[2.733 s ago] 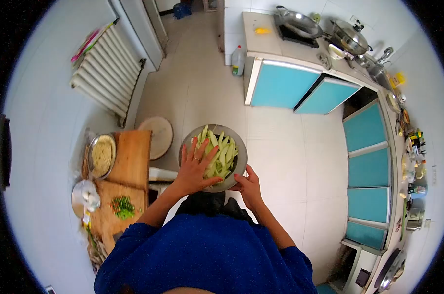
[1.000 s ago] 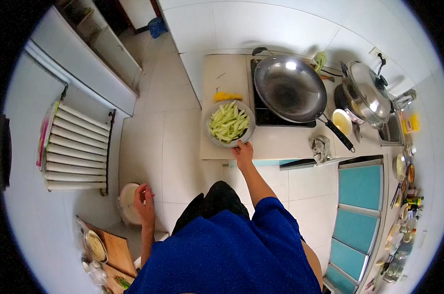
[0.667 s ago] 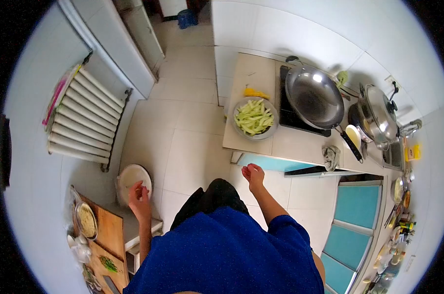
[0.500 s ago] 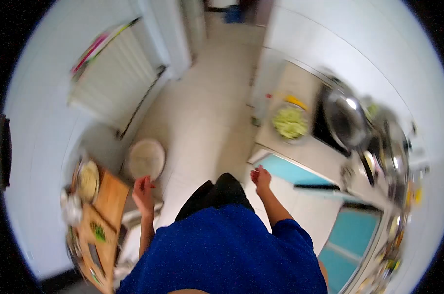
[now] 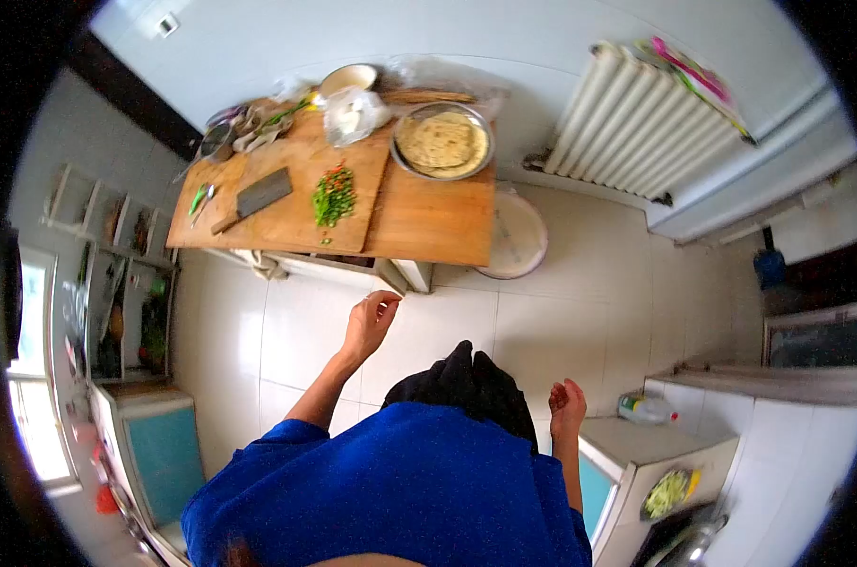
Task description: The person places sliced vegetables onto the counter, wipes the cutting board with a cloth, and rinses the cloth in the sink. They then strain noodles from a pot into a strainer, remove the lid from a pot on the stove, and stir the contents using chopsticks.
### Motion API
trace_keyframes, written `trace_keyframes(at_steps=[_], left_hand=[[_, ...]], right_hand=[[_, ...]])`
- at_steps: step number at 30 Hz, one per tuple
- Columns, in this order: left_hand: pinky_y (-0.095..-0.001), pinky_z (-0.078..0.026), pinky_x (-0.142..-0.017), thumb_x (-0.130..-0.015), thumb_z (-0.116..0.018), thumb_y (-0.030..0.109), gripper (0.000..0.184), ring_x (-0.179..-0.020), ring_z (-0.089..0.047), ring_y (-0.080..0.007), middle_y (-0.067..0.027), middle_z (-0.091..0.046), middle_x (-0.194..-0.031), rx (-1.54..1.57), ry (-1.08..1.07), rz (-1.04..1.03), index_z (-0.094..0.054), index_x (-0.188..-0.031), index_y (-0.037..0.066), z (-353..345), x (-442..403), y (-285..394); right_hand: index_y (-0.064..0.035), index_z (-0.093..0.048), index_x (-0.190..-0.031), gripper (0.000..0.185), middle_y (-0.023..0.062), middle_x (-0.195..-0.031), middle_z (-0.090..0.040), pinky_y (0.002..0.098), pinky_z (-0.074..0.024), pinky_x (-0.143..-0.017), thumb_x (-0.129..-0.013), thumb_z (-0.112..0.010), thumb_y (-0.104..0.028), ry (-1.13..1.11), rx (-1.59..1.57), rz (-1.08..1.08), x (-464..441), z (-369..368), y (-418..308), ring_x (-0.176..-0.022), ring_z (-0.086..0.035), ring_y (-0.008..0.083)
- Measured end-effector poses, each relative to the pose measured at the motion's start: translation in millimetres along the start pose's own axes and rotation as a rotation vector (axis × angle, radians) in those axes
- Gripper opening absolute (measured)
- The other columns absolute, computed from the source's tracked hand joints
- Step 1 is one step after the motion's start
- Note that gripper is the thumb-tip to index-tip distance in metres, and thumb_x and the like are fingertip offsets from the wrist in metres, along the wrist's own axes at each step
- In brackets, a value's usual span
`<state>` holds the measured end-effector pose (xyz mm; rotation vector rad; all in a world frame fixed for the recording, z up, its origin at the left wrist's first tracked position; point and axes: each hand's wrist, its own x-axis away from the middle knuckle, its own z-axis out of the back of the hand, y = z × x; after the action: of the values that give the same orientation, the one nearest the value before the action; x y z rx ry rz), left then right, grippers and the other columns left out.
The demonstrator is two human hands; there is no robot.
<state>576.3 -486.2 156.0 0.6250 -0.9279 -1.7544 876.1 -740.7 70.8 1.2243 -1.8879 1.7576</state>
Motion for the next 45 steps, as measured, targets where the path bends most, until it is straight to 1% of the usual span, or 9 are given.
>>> trace_keyframes(at_steps=[7, 14, 21, 24, 30, 38, 40, 42, 45], left_hand=[[-0.0294, -0.046, -0.057, -0.079, -0.054, 0.009, 0.014, -0.061, -0.056, -0.0185, -0.0121, -0.059, -0.081, -0.002, 0.194, 0.213, -0.058, -0.089, 0.001, 14.5, -23.9, -36.7], [-0.0310, -0.046, -0.058, -0.078, -0.053, 0.009, 0.017, -0.062, -0.057, -0.0202, -0.0139, -0.058, -0.083, -0.030, 0.312, 0.354, -0.057, -0.092, 0.000, 21.5, -61.5, -62.3], [-0.0319, -0.047, -0.057, -0.072, -0.058, 0.005, 0.021, -0.060, -0.058, -0.0208, -0.0111, -0.057, -0.077, -0.083, 0.393, 0.437, -0.053, -0.092, 0.000, 47.9, -75.7, -115.4], [-0.0318, -0.047, -0.057, -0.071, -0.060, 0.005, 0.023, -0.061, -0.058, -0.0214, -0.0107, -0.057, -0.076, -0.062, 0.384, 0.450, -0.051, -0.092, 0.001, 65.6, -90.5, -147.9], [-0.0398, -0.044, -0.063, -0.074, -0.059, 0.016, 0.026, -0.072, -0.056, -0.0333, -0.0185, -0.054, -0.081, -0.072, 0.200, 0.396, -0.047, -0.094, 0.003, 100.2, -153.8, -202.9], [-0.0429, -0.045, -0.063, -0.075, -0.054, 0.010, 0.023, -0.071, -0.054, -0.0354, -0.0198, -0.053, -0.086, -0.166, 0.043, 0.170, -0.047, -0.096, 0.005, 127.6, -213.0, -235.0], [-0.0429, -0.044, -0.068, -0.072, -0.052, 0.005, 0.029, -0.079, -0.053, -0.0360, -0.0215, -0.050, -0.093, -0.137, 0.088, 0.293, -0.047, -0.101, 0.004, 143.7, -222.2, -230.5], [-0.0421, -0.041, -0.078, -0.069, -0.052, 0.004, 0.038, -0.090, -0.049, -0.0354, -0.0213, -0.048, -0.100, -0.402, 0.482, 0.014, -0.046, -0.107, 0.002, 163.2, -226.8, -263.5], [-0.0403, -0.034, -0.088, -0.068, -0.051, 0.002, 0.045, -0.104, -0.041, -0.0312, -0.0179, -0.045, -0.110, -0.681, 0.495, 0.140, -0.043, -0.112, 0.001, 224.5, -224.9, -287.5]], right_hand=[[-0.0067, -0.052, -0.093, 0.015, 0.0057, -0.072, -0.058, 0.0218, -0.0457, -0.051, -0.081, -0.054, -0.015, -0.172, 0.345, -0.035, -64.3, -87.2, -37.3, -0.061, -0.056, 0.0128], [-0.0048, -0.050, -0.097, 0.018, 0.0064, -0.077, -0.058, 0.0217, -0.0455, -0.055, -0.082, -0.053, -0.015, -0.361, 0.556, -0.057, -136.8, -195.5, -66.6, -0.063, -0.055, 0.0123], [-0.0052, -0.051, -0.098, 0.019, 0.0068, -0.078, -0.057, 0.0218, -0.0453, -0.056, -0.082, -0.054, -0.015, -0.516, 0.707, -0.052, -144.4, -293.6, -55.9, -0.066, -0.055, 0.0121], [-0.0057, -0.051, -0.098, 0.018, 0.0061, -0.077, -0.057, 0.0223, -0.0454, -0.057, -0.083, -0.053, -0.015, -0.502, 0.718, -0.064, -129.3, -316.2, -38.0, -0.066, -0.056, 0.0120], [-0.0064, -0.051, -0.096, 0.018, 0.0073, -0.079, -0.059, 0.0230, -0.0467, -0.057, -0.081, -0.055, -0.015, -0.312, 0.565, -0.052, -73.8, -318.4, 21.6, -0.065, -0.057, 0.0136], [-0.0061, -0.052, -0.097, 0.017, 0.0082, -0.079, -0.060, 0.0232, -0.0479, -0.057, -0.082, -0.053, -0.014, -0.101, 0.451, -0.110, 7.7, -325.2, 66.6, -0.065, -0.058, 0.0146], [-0.0057, -0.052, -0.097, 0.017, 0.0079, -0.078, -0.060, 0.0224, -0.0474, -0.057, -0.082, -0.053, -0.014, -0.057, 0.430, -0.070, 18.7, -322.3, 66.3, -0.065, -0.057, 0.0144], [-0.0056, -0.052, -0.098, 0.018, 0.0077, -0.078, -0.059, 0.0222, -0.0472, -0.056, -0.082, -0.053, -0.014, -0.020, 0.422, -0.050, 27.6, -318.5, 63.3, -0.065, -0.057, 0.0142], [-0.0053, -0.052, -0.099, 0.019, 0.0074, -0.078, -0.059, 0.0219, -0.0467, -0.056, -0.082, -0.053, -0.015, -0.010, 0.411, -0.032, 34.5, -310.8, 59.5, -0.065, -0.057, 0.0136]])
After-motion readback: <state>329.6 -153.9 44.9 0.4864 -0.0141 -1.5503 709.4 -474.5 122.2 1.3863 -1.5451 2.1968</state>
